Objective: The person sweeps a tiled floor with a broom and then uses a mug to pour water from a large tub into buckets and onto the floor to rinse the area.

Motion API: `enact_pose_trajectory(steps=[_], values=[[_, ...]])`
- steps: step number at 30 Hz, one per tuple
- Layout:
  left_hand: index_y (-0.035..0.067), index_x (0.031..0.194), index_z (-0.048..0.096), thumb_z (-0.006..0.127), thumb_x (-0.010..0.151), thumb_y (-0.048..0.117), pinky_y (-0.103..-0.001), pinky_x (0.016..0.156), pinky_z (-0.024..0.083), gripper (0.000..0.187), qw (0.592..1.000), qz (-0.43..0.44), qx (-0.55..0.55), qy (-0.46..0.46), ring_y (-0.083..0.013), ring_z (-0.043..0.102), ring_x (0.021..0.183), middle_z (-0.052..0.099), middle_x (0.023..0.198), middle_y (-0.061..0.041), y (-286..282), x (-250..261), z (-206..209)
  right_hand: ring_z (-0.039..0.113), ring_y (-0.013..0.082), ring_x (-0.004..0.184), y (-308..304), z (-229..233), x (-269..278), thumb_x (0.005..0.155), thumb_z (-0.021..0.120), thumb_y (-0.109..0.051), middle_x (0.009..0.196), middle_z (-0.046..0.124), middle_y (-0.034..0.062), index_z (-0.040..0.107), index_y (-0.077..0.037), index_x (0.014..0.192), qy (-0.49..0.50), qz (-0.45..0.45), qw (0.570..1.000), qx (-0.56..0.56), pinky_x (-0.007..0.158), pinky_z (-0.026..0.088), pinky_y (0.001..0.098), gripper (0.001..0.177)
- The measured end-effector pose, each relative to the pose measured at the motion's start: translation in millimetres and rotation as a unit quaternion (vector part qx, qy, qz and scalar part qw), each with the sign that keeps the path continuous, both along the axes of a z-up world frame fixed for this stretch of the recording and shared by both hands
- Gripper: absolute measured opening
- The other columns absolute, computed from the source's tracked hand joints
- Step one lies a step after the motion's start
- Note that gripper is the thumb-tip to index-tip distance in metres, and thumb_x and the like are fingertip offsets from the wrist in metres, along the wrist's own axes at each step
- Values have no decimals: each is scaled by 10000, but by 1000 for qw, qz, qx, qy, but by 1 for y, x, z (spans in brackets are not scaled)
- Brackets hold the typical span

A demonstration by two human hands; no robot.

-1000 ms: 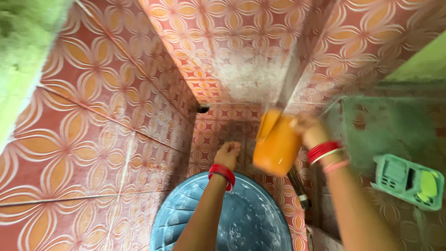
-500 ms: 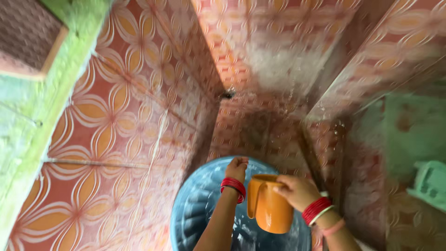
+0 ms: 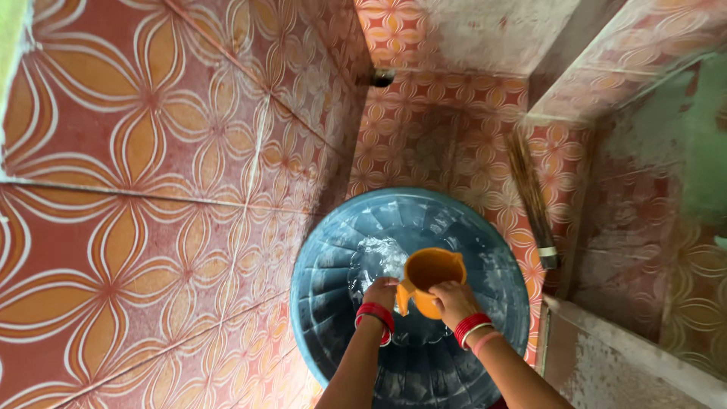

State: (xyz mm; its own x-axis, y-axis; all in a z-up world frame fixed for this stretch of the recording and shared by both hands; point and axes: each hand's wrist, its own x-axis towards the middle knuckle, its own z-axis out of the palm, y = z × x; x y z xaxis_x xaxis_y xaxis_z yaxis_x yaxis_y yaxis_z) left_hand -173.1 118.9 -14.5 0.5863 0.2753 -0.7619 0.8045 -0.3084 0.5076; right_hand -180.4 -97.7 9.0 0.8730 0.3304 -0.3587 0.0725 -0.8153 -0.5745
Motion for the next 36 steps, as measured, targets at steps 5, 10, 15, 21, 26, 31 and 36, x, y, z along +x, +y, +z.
enact_pose_trajectory(steps=[5,10,15,21,26,31,36], values=[[129,1139,758,603,875,201,-357,955,527,314,997,-57,42,5,-248,711,1089,776,1115,-101,10,-6,-16,463,300,1376,6,-12,-12,781,726,-127,1477,534,108,560,-126,1403,-19,3,998,-52,982,376,524,644],[129,1071,733,563,887,161,-367,937,565,252,996,-48,46,-63,-258,744,1072,769,1078,-96,-10,-10,-10,550,372,1280,-38,2,0,826,620,28,1320,612,173,605,-86,1269,-64,-170,980,78,1104,444,446,457],[167,1155,713,583,854,83,-468,1028,476,339,929,-257,127,-234,-288,661,1160,722,1178,-65,-73,39,28,606,445,1145,-152,-42,24,819,674,-3,1202,654,248,615,-30,1272,-161,-348,922,-55,1030,475,504,458],[84,1512,430,566,858,271,-591,1175,229,694,632,-603,263,-410,-307,238,1520,310,1651,-107,-158,171,24,643,436,1134,-235,-187,32,807,759,-133,1219,664,273,549,14,1320,-31,-384,922,-39,997,504,486,574],[92,1604,256,396,1019,446,-567,1257,105,697,668,-625,317,-249,-254,95,1593,130,1705,-65,-164,243,-25,589,425,1241,-262,-264,57,717,849,-169,1308,627,278,610,-26,1295,24,-215,971,-103,1062,473,462,642],[106,1609,176,364,973,435,-603,1219,58,741,686,-640,326,-115,-228,38,1571,61,1709,-41,-158,243,-29,600,428,1264,-267,-310,56,799,814,-225,1368,620,274,590,-28,1386,89,-267,952,-123,1066,486,460,658],[80,1612,189,431,922,425,-616,1217,41,808,681,-631,337,-159,-236,84,1567,120,1708,-74,-158,247,-11,638,418,1150,-289,-356,61,677,899,-337,1261,656,282,550,43,1387,40,-386,917,-94,981,506,474,876]])
